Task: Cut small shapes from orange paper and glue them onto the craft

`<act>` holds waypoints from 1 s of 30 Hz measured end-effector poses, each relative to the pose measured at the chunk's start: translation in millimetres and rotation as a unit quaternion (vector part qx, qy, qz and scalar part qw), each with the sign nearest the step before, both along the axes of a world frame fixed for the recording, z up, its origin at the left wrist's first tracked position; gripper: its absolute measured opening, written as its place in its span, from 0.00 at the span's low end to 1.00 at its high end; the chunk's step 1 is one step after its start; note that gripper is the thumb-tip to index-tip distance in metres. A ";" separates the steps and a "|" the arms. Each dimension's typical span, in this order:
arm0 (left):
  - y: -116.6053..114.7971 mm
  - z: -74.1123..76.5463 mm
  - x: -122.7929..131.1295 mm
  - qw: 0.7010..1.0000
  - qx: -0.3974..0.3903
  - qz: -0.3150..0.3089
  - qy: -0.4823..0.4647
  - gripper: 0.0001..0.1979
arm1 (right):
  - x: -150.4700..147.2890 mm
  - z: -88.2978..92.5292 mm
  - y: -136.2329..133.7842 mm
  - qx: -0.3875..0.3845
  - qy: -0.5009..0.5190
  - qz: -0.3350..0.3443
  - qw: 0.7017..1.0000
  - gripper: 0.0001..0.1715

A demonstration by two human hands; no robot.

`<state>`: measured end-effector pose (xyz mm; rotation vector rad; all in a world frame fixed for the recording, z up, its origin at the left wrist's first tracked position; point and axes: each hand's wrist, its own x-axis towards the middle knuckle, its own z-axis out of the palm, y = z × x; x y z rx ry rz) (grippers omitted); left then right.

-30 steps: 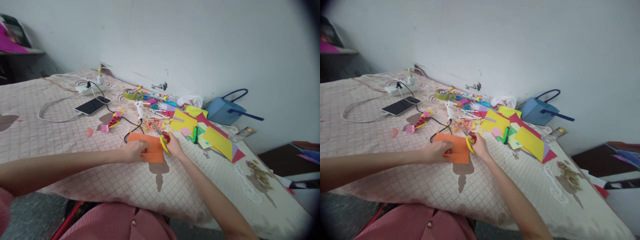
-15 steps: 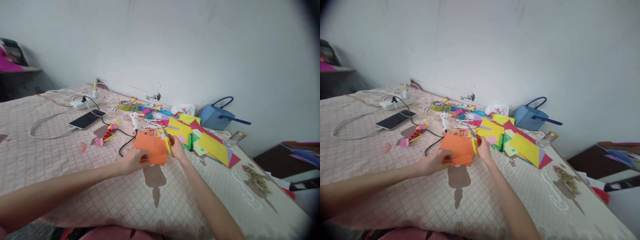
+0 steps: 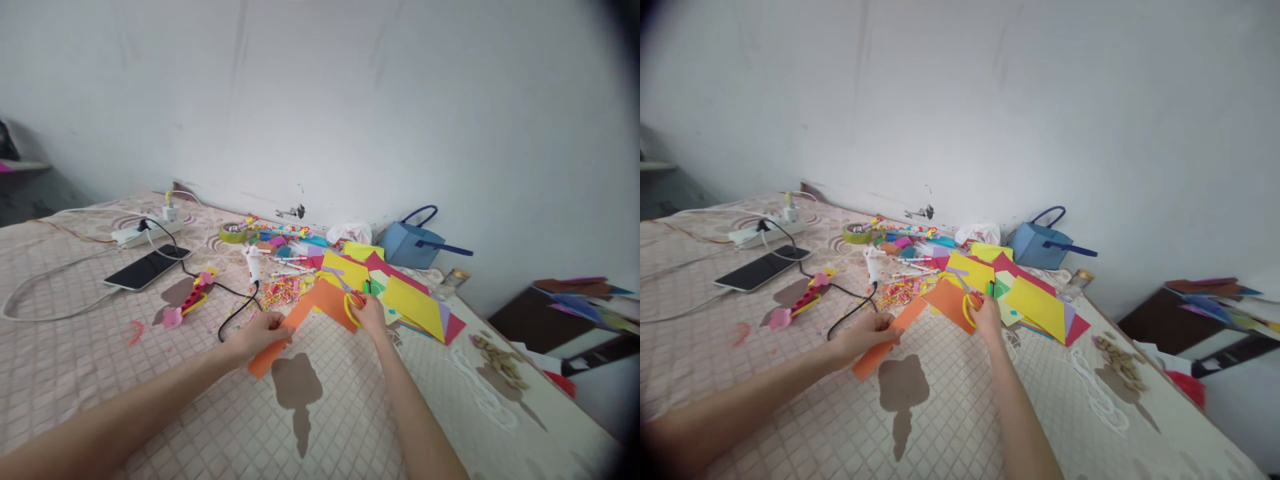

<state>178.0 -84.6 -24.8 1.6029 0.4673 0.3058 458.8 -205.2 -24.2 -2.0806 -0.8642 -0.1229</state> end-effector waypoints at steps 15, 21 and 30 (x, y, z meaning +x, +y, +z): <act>4.6 1.0 -6.3 0.996 -0.088 -0.013 -0.006 0.18 | -139.5 -15.9 35.7 0.115 0.384 0.284 0.871 0.17; 7.7 -1.5 -7.0 0.996 -0.083 -0.012 0.034 0.20 | -128.8 -22.1 36.6 0.164 0.448 0.242 0.845 0.19; -0.1 -9.1 -8.8 0.997 -0.007 0.035 -0.069 0.19 | -127.8 -21.4 35.3 0.127 0.485 0.263 0.824 0.13</act>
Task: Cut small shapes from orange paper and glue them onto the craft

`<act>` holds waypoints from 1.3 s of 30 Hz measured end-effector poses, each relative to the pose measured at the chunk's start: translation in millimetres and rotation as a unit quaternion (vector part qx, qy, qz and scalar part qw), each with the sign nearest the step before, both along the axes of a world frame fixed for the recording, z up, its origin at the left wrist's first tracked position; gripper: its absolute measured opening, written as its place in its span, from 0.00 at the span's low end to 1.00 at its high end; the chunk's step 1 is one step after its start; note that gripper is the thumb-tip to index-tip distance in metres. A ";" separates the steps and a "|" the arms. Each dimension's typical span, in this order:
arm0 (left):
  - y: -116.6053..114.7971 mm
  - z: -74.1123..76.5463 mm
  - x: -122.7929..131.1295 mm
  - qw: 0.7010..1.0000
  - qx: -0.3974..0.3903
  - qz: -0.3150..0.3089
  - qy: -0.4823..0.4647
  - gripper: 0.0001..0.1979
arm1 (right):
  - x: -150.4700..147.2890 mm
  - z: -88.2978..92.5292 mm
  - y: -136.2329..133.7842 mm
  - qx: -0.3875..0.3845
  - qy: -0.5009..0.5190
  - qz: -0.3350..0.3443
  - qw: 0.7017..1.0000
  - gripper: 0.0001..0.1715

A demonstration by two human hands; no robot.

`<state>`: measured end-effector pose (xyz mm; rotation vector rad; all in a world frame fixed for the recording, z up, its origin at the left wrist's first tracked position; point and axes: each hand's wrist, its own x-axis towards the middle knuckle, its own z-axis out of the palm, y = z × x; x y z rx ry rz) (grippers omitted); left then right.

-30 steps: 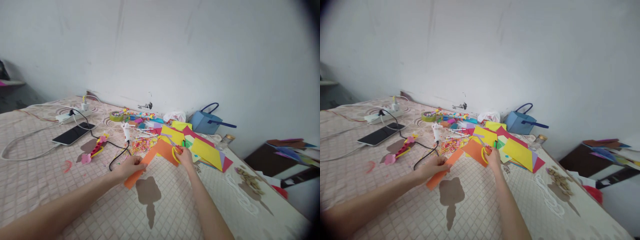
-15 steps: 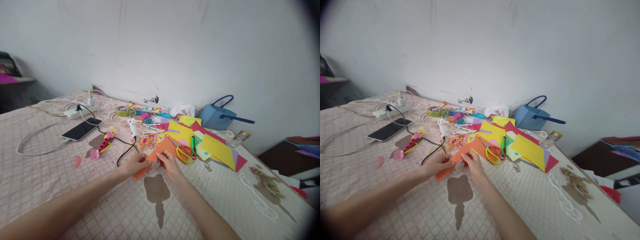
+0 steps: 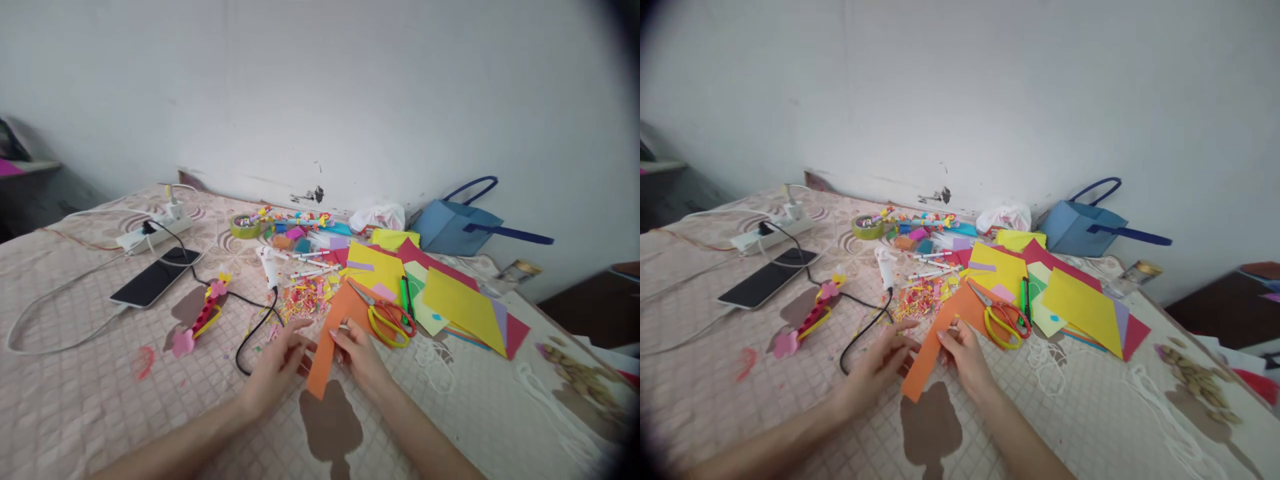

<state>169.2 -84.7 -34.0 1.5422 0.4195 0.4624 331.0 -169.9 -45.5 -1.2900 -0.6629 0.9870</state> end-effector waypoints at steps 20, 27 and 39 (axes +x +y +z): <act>7.6 -3.5 17.7 0.996 0.089 -0.004 -0.013 0.09 | -3.4 -9.5 -14.3 -0.047 -0.140 0.065 0.987 0.19; 4.7 -4.4 18.0 0.999 0.029 0.019 -0.020 0.09 | -5.6 -3.6 -16.8 -0.037 -0.172 0.137 0.975 0.16; 3.9 -6.5 12.9 0.998 -0.018 0.059 0.024 0.16 | -12.7 0.6 -11.2 0.000 -0.139 0.073 0.988 0.18</act>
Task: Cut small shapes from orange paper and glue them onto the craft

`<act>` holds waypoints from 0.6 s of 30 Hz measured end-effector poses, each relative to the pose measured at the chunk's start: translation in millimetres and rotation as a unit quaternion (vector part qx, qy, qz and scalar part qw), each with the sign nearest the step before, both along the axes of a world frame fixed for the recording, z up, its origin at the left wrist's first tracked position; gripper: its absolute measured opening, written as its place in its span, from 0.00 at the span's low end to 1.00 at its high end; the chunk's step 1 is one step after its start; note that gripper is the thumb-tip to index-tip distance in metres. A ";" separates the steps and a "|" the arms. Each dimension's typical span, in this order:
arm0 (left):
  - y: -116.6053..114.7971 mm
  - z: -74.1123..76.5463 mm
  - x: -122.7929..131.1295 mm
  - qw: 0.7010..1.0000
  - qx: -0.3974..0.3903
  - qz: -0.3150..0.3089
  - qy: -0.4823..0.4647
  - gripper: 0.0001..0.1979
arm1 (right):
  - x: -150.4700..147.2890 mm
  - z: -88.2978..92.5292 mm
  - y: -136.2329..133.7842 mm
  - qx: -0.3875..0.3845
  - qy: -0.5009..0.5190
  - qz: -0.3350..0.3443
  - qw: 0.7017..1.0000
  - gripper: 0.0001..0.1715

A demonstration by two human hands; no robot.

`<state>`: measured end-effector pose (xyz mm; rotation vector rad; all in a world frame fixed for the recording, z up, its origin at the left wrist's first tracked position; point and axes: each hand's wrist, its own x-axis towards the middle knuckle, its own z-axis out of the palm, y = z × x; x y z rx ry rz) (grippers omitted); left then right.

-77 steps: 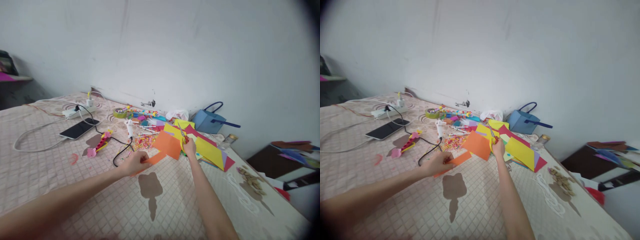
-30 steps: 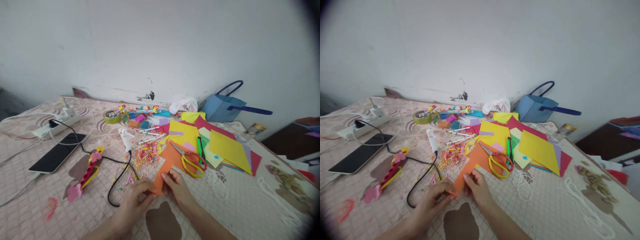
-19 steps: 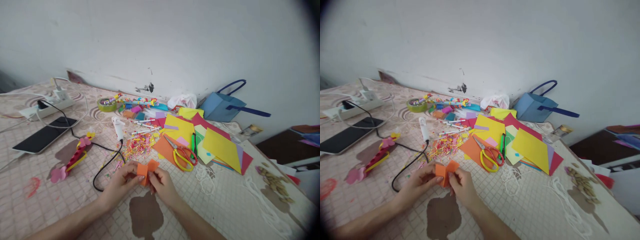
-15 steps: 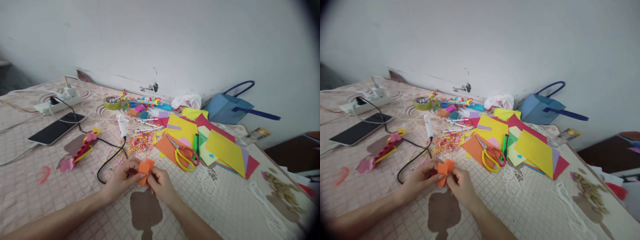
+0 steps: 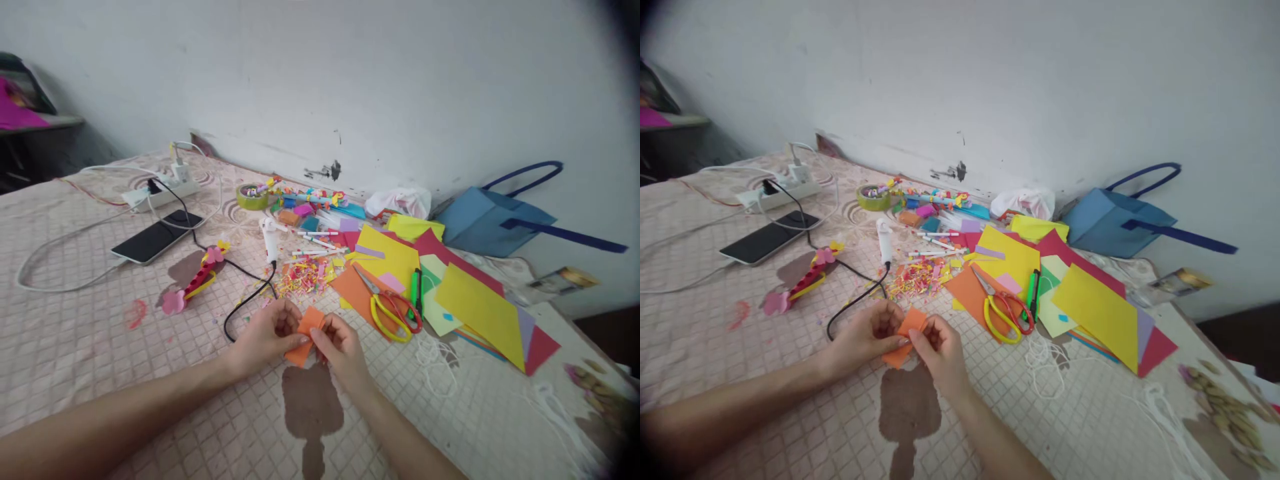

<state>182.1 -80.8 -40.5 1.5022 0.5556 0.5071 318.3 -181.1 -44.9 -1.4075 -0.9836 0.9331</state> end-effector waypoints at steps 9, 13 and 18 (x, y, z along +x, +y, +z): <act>-1.4 2.8 -5.2 0.999 0.007 -0.032 0.015 0.14 | -3.6 -3.5 -1.7 0.013 -0.055 0.008 0.998 0.14; 0.9 -4.0 -5.5 0.999 0.015 -0.023 0.022 0.13 | -4.8 -1.0 -0.9 0.010 -0.037 0.015 0.999 0.13; 1.1 -6.0 -7.4 0.999 0.035 -0.031 0.025 0.12 | -5.1 -0.8 1.5 0.012 -0.008 0.013 1.000 0.14</act>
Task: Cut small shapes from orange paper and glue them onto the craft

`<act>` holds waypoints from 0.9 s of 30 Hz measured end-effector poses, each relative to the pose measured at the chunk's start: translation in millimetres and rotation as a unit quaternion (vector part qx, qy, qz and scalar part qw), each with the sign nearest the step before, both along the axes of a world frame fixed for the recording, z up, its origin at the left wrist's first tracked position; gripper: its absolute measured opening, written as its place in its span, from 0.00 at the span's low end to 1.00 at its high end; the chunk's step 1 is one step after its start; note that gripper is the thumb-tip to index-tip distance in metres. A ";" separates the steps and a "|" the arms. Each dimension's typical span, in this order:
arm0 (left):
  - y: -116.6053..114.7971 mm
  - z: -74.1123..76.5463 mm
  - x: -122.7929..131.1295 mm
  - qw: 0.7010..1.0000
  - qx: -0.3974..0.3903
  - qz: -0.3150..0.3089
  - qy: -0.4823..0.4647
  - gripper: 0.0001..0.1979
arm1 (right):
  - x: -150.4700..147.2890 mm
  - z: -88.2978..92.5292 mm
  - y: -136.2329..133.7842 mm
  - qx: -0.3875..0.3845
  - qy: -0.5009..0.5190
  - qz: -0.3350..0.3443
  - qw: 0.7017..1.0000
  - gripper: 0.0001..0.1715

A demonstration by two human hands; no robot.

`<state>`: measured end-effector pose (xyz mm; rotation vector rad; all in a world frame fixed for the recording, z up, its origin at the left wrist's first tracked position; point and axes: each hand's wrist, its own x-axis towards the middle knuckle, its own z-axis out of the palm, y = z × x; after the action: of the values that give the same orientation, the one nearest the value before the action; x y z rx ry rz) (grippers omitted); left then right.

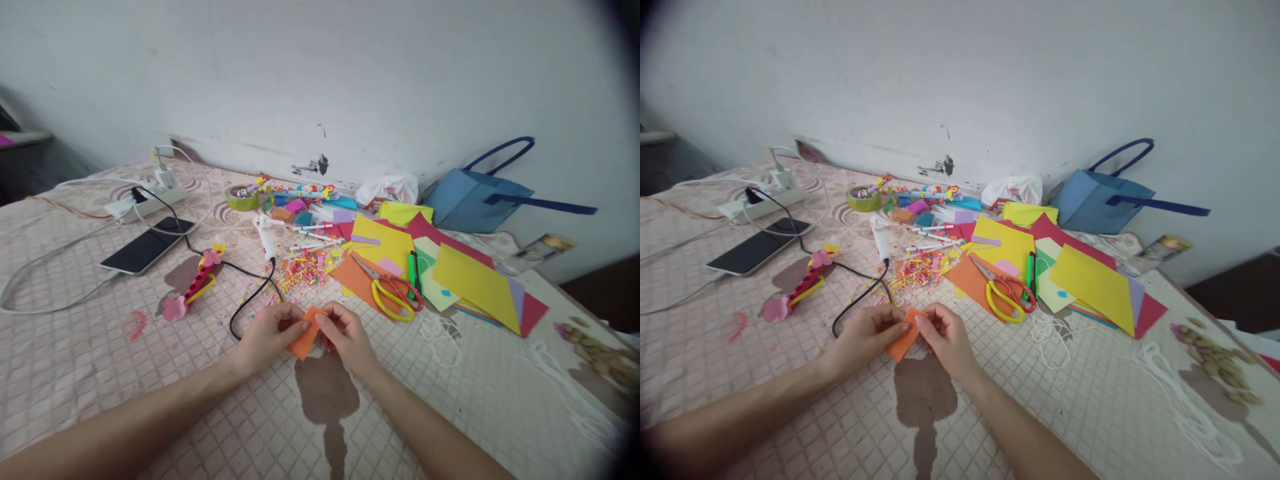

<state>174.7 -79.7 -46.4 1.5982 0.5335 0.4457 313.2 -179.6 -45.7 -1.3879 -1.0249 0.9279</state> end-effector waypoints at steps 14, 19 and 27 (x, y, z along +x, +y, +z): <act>12.8 2.5 -2.1 0.998 0.037 0.040 -0.020 0.17 | -10.5 2.2 28.3 0.045 0.018 -0.010 0.999 0.13; 8.7 2.1 -1.3 0.999 0.044 0.028 -0.012 0.17 | -9.6 1.8 19.7 0.037 0.006 -0.025 0.999 0.13; 3.3 5.5 -1.7 0.998 0.064 0.027 0.000 0.17 | -6.5 -0.4 12.7 0.036 -0.029 -0.023 0.999 0.15</act>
<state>173.0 -76.4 -40.9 1.7088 0.5588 0.5303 306.7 -166.8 -46.1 -1.3789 -1.0557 0.8122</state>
